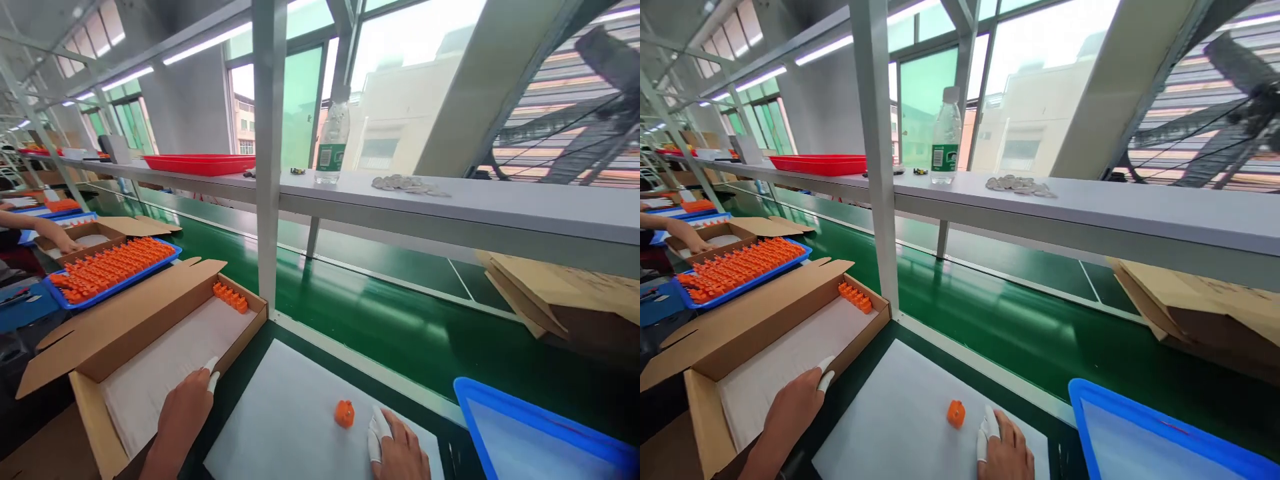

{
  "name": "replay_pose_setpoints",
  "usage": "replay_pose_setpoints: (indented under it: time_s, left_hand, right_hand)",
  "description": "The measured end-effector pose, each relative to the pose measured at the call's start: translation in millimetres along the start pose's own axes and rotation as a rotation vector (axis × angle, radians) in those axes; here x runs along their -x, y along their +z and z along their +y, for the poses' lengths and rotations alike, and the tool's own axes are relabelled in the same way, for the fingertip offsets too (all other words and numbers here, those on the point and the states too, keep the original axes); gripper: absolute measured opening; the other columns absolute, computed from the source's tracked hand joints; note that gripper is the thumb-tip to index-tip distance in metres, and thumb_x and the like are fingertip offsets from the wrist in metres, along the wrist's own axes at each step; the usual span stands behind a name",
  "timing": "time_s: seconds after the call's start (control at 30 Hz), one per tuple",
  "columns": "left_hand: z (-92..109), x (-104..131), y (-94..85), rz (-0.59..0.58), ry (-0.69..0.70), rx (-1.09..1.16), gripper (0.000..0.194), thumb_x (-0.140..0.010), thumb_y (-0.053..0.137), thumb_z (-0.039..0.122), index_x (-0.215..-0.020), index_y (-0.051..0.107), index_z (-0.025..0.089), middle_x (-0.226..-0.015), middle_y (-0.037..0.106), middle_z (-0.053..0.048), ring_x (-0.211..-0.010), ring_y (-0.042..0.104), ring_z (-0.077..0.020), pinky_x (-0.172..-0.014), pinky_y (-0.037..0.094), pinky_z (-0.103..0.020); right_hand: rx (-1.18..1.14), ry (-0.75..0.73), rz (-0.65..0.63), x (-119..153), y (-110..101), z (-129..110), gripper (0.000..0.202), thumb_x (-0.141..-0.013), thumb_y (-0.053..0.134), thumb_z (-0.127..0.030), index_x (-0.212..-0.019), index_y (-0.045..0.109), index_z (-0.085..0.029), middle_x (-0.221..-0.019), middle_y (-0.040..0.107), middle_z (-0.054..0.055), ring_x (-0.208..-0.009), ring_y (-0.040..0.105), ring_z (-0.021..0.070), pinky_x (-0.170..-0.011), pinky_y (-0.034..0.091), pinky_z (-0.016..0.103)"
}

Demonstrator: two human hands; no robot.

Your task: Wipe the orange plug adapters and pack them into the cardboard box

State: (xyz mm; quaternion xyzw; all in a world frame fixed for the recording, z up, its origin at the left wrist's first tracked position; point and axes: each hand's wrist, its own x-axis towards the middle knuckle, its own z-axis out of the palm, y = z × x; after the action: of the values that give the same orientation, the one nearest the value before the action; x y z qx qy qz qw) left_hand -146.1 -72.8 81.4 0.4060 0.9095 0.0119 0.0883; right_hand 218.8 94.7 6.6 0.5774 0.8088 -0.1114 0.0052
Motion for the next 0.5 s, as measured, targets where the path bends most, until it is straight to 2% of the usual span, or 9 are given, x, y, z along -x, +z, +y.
replay_pose_setpoints:
  time_s: [0.07,0.13,0.2,0.27,0.33,0.4,0.5]
  left_hand:
    - [-6.3,-1.1,4.3,0.07,0.027,0.012,0.029,-0.089,0.039,0.006,-0.094,0.064,0.019,-0.122,0.07,-0.013,-0.108,0.067,-0.0293,-0.087,0.053,-0.04]
    - [-8.4,-4.0,10.1,0.221,0.132,0.074,0.026,-0.085,0.047,0.009,-0.1,0.064,0.022,-0.143,0.059,-0.01,-0.136,0.05,-0.03,-0.106,0.047,-0.04]
    - [0.2,-5.4,17.1,0.266,0.176,0.207,0.041,-0.082,0.048,0.009,-0.118,0.061,0.024,-0.152,0.051,-0.005,-0.14,0.046,-0.027,-0.106,0.049,-0.036]
    - [22.6,-2.4,25.0,0.159,0.246,0.333,0.054,-0.08,0.045,0.009,-0.131,0.055,0.027,-0.156,0.047,-0.002,-0.13,0.056,-0.0245,-0.091,0.056,-0.032]
    - [56.3,4.5,32.8,-0.012,0.408,0.39,0.055,-0.081,0.045,0.01,-0.132,0.055,0.027,-0.156,0.047,-0.002,-0.118,0.064,-0.0234,-0.081,0.058,-0.029]
    - [94.5,11.7,38.5,-0.135,0.595,0.395,0.047,-0.088,0.047,0.018,-0.133,0.057,0.026,-0.154,0.049,-0.003,-0.111,0.067,-0.0236,-0.081,0.058,-0.031]
    - [145.5,15.2,40.6,-0.208,0.788,0.405,0.047,-0.094,0.051,0.034,-0.141,0.052,0.028,-0.151,0.051,-0.006,-0.104,0.068,-0.0238,-0.08,0.058,-0.033]
  right_hand:
    - [0.009,-0.012,0.04,9.3,-2.2,-6.6,0.026,-0.075,0.053,-0.02,-0.089,0.074,-0.018,-0.151,0.052,0.01,-0.142,0.042,0.0363,-0.112,0.043,0.053]
    - [0.023,-0.014,0.092,16.9,-3.4,-11.6,0.026,-0.076,0.05,-0.011,-0.084,0.073,-0.017,-0.152,0.05,0.009,-0.144,0.04,0.0334,-0.114,0.041,0.049]
    - [0.019,-0.02,0.136,21.6,-3.8,-13.5,0.03,-0.074,0.049,-0.005,-0.087,0.074,-0.016,-0.151,0.051,0.01,-0.141,0.042,0.0322,-0.114,0.041,0.047]
    - [-0.008,-0.03,0.19,24.1,-4.1,-12.7,0.035,-0.072,0.049,-0.001,-0.091,0.074,-0.016,-0.149,0.053,0.011,-0.139,0.043,0.032,-0.113,0.04,0.046]
    - [-0.041,-0.037,0.205,25.3,-4.7,-10.8,0.035,-0.071,0.049,0.0,-0.09,0.075,-0.015,-0.147,0.054,0.012,-0.138,0.044,0.0326,-0.112,0.041,0.046]
    - [-0.068,-0.04,0.201,25.9,-4.9,-9.0,0.036,-0.07,0.049,0.002,-0.089,0.075,-0.014,-0.146,0.054,0.013,-0.137,0.044,0.0328,-0.112,0.041,0.046]
    - [-0.099,-0.044,0.205,26.6,-3.8,-6.9,0.036,-0.071,0.05,0.002,-0.092,0.075,-0.014,-0.146,0.054,0.013,-0.137,0.044,0.0327,-0.113,0.04,0.046]
